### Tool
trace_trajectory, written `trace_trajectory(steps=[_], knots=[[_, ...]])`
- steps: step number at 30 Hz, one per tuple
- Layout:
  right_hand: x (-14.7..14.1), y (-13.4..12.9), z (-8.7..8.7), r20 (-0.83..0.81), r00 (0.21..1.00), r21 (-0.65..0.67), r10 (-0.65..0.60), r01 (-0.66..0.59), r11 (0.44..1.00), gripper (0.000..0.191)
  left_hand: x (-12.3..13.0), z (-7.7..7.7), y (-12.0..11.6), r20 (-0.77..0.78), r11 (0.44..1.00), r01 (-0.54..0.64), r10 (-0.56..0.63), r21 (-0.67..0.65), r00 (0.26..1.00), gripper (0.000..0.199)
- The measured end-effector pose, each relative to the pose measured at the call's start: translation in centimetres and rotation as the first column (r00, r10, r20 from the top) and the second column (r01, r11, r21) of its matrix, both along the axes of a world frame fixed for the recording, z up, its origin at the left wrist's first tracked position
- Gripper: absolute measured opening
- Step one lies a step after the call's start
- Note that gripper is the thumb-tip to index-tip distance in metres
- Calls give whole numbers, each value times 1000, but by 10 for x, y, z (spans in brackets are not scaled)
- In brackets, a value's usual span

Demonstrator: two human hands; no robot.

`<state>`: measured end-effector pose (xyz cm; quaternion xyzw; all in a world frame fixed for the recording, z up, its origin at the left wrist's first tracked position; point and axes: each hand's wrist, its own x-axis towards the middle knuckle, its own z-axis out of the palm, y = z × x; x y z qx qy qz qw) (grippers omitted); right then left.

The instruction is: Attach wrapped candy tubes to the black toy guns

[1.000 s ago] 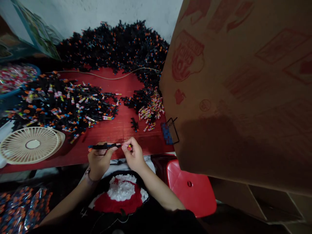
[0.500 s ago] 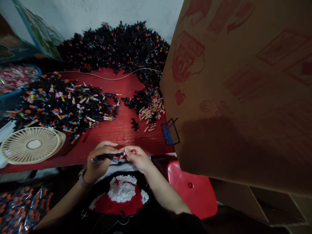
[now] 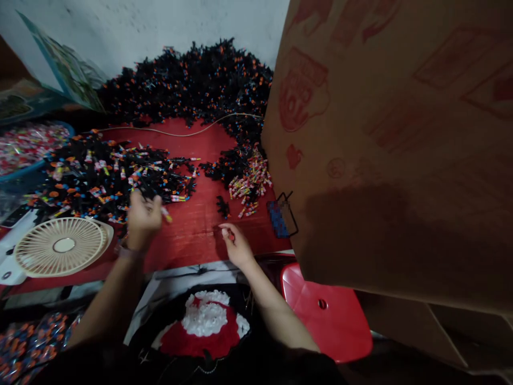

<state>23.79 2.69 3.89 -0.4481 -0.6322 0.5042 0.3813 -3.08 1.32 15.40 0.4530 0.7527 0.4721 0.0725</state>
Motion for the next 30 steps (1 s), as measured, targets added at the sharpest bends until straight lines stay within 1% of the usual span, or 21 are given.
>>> trace_trajectory(steps=[1, 2, 4, 5, 6, 7, 8, 9, 10, 11, 12, 13, 14, 15, 16, 17, 19, 21, 24, 28, 30], knots=[[6, 7, -8, 41, 998, -9, -42, 42, 999, 44, -26, 18, 15, -155, 988, -113, 96, -102, 983, 33], [13, 13, -15, 83, 993, -5, -83, 84, 996, 43, -50, 36, 29, -311, 955, -241, 180, -171, 933, 32], [25, 24, -27, 152, 974, 40, -165, 161, 986, 40, -84, 66, 51, -452, 877, -414, 274, -246, 849, 35], [30, 30, -31, 175, 965, 79, -195, 184, 980, 39, -92, 75, 60, -487, 847, -465, 302, -257, 820, 40], [35, 36, -35, 189, 959, 120, -212, 192, 974, 38, -92, 78, 67, -505, 840, -478, 306, -255, 807, 47], [38, 42, -37, 202, 956, 165, -214, 182, 969, 38, -85, 76, 73, -521, 860, -448, 273, -245, 809, 51], [40, 50, -39, 222, 953, 214, -207, 159, 964, 39, -72, 68, 79, -540, 900, -364, 188, -239, 821, 50], [40, 57, -40, 256, 947, 261, -196, 128, 957, 43, -53, 54, 85, -556, 942, -220, 44, -253, 830, 46], [40, 65, -41, 304, 934, 298, -186, 92, 950, 49, -31, 36, 90, -562, 958, -33, -139, -286, 816, 43], [39, 72, -41, 361, 916, 322, -176, 55, 945, 55, -8, 16, 95, -540, 921, 173, -349, -350, 766, 45], [38, 78, -41, 418, 893, 334, -167, 21, 942, 58, 14, -6, 98, -492, 834, 351, -539, -425, 684, 52], [36, 83, -41, 464, 872, 339, -157, -11, 941, 58, 35, -28, 101, -440, 736, 469, -672, -488, 596, 61], [34, 85, -41, 495, 857, 342, -143, -40, 939, 57, 52, -47, 103, -390, 647, 534, -759, -545, 522, 67], [33, 86, -42, 512, 850, 345, -126, -69, 936, 54, 65, -65, 103, -344, 583, 561, -807, -588, 480, 70], [33, 84, -42, 517, 849, 350, -109, -93, 932, 52, 73, -79, 102, -312, 550, 565, -828, -615, 466, 69], [33, 81, -43, 516, 851, 355, -97, -110, 928, 48, 77, -89, 100, -294, 543, 556, -829, -629, 476, 66], [35, 72, -46, 505, 859, 367, -82, -128, 921, 39, 75, -102, 93, -289, 574, 525, -798, -628, 528, 57], [38, 64, -48, 479, 875, 381, -75, -130, 915, 32, 64, -106, 83, -298, 617, 491, -758, -615, 580, 49], [42, 60, -50, 387, 918, 412, -82, -93, 906, 30, 42, -107, 67, -283, 653, 459, -713, -603, 642, 39], [40, 57, -50, 264, 952, 362, -155, 51, 931, 30, 22, -111, 43, -228, 685, 441, -656, -580, 719, 16], [33, 49, -46, 196, 965, 296, -174, 111, 949, 29, 21, -114, 27, -90, 756, 480, -571, -445, 816, 21]])
